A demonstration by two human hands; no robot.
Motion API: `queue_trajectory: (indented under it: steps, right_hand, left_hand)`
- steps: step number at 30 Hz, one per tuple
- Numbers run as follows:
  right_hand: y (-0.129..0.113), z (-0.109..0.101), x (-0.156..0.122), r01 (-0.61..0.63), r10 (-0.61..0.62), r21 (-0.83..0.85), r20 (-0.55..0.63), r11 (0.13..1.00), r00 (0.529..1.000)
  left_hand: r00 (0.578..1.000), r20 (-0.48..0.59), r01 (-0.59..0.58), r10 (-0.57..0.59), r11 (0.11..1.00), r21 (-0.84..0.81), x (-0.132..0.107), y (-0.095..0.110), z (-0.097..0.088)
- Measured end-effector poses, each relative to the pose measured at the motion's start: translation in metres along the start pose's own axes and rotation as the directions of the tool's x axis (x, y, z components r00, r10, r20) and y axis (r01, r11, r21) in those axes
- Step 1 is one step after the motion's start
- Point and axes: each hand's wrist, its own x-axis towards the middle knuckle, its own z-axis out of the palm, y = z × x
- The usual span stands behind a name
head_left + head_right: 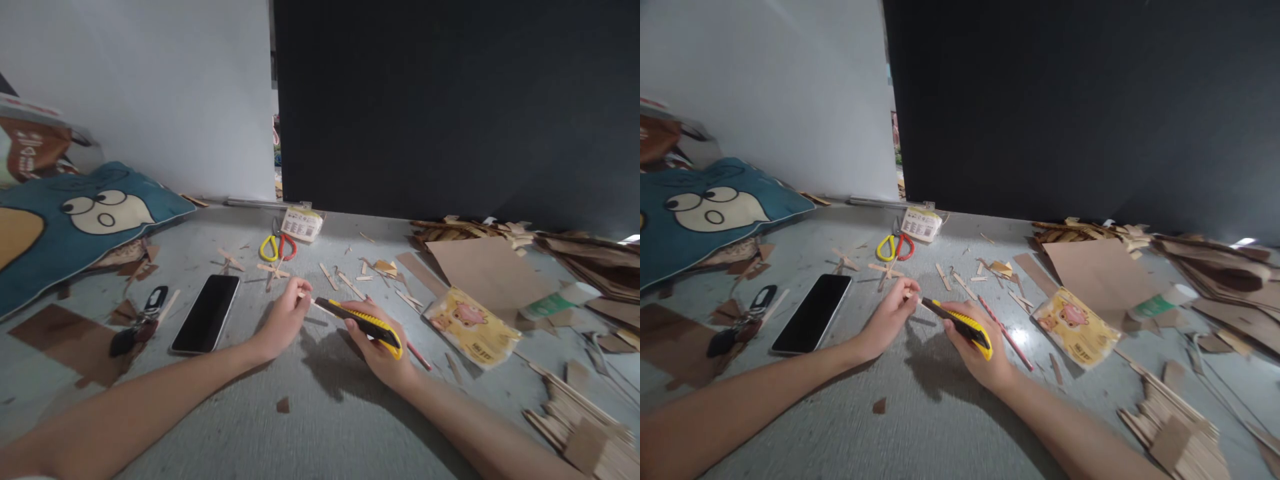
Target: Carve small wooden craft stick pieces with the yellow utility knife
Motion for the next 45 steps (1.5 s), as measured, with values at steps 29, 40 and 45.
queue_trajectory:
  steps: [29,40,45]
  right_hand:
    - [-0.0085,-0.0024,0.004,0.009,-0.016,0.082,0.087,0.997,0.996]
    - [-0.0077,0.001,0.0042,-0.019,0.019,-0.006,0.05,1.0,0.999]
    - [-0.0082,0.0007,0.0044,-0.012,0.013,-0.031,0.024,0.999,1.0]
  left_hand:
    - [0.999,0.043,0.003,-0.005,0.999,0.047,0.0021,0.0015,0.003]
    - [0.98,0.165,-0.129,0.113,0.987,0.092,-0.0008,0.0018,0.0017]
    - [0.961,0.191,-0.228,0.197,0.961,0.155,-0.0021,-0.005,0.0029]
